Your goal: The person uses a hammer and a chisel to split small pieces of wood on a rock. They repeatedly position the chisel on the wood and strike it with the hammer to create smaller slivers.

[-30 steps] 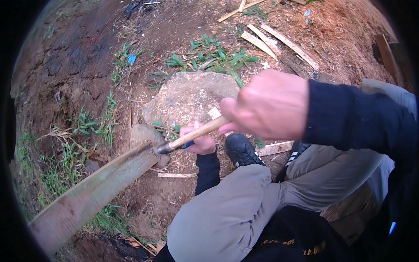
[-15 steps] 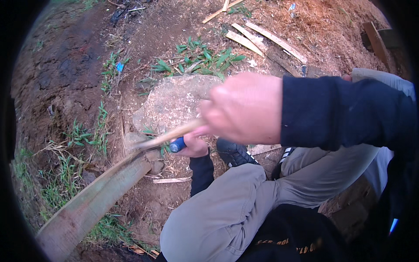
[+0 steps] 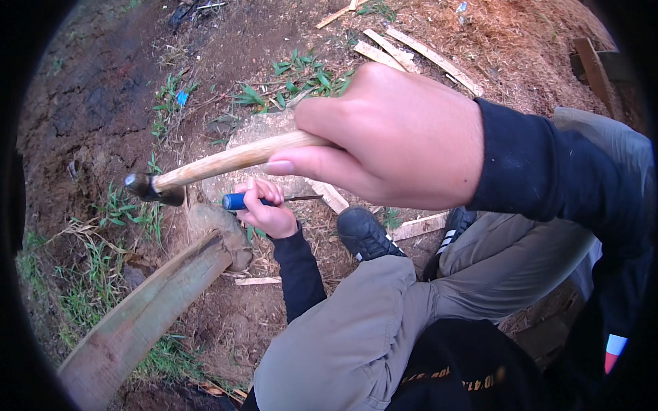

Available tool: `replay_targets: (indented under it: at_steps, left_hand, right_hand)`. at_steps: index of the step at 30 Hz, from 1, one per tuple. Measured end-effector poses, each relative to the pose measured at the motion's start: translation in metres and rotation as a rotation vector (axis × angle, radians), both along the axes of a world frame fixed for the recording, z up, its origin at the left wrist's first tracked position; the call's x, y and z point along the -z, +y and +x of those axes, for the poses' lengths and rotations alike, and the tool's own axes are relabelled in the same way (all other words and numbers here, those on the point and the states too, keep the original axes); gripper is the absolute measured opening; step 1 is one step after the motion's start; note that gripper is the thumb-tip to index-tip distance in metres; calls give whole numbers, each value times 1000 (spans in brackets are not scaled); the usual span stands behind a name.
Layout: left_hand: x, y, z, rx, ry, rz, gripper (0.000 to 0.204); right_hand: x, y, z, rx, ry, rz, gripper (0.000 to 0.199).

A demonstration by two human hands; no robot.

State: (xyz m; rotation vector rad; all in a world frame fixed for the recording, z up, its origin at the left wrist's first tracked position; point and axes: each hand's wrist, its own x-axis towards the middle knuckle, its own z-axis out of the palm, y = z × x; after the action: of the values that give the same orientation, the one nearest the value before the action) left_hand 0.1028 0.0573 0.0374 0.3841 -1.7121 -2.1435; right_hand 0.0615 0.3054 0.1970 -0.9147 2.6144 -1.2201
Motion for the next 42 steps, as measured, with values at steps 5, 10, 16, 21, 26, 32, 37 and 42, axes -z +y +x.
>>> replay_targets:
  at_steps: [5,10,16,21,26,32,37,42]
  left_hand:
    - [-21,13,-1,-108,-113,104,21]
    - [-22,-14,15,198,71,80,23]
    - [5,-11,20,-54,-83,-173,35]
    - [9,-10,15,-114,-152,-38,33]
    - [-25,0,34,-36,125,65,34]
    - [-14,9,50,-16,178,-4,29]
    - [-14,15,52,-10,193,-30,29]
    - [-11,15,57,20,206,-27,29]
  right_hand:
    - [6,4,3,60,-72,-39,28]
    - [6,5,5,145,-146,-112,29]
    - [1,9,6,183,-151,-97,31]
    - [-1,11,11,176,-145,-112,33]
    - [-4,13,15,170,-171,-139,34]
    - [-5,13,16,149,-155,-130,33]
    - [-5,16,18,161,-165,-103,33]
    - [-3,15,17,160,-157,-125,33]
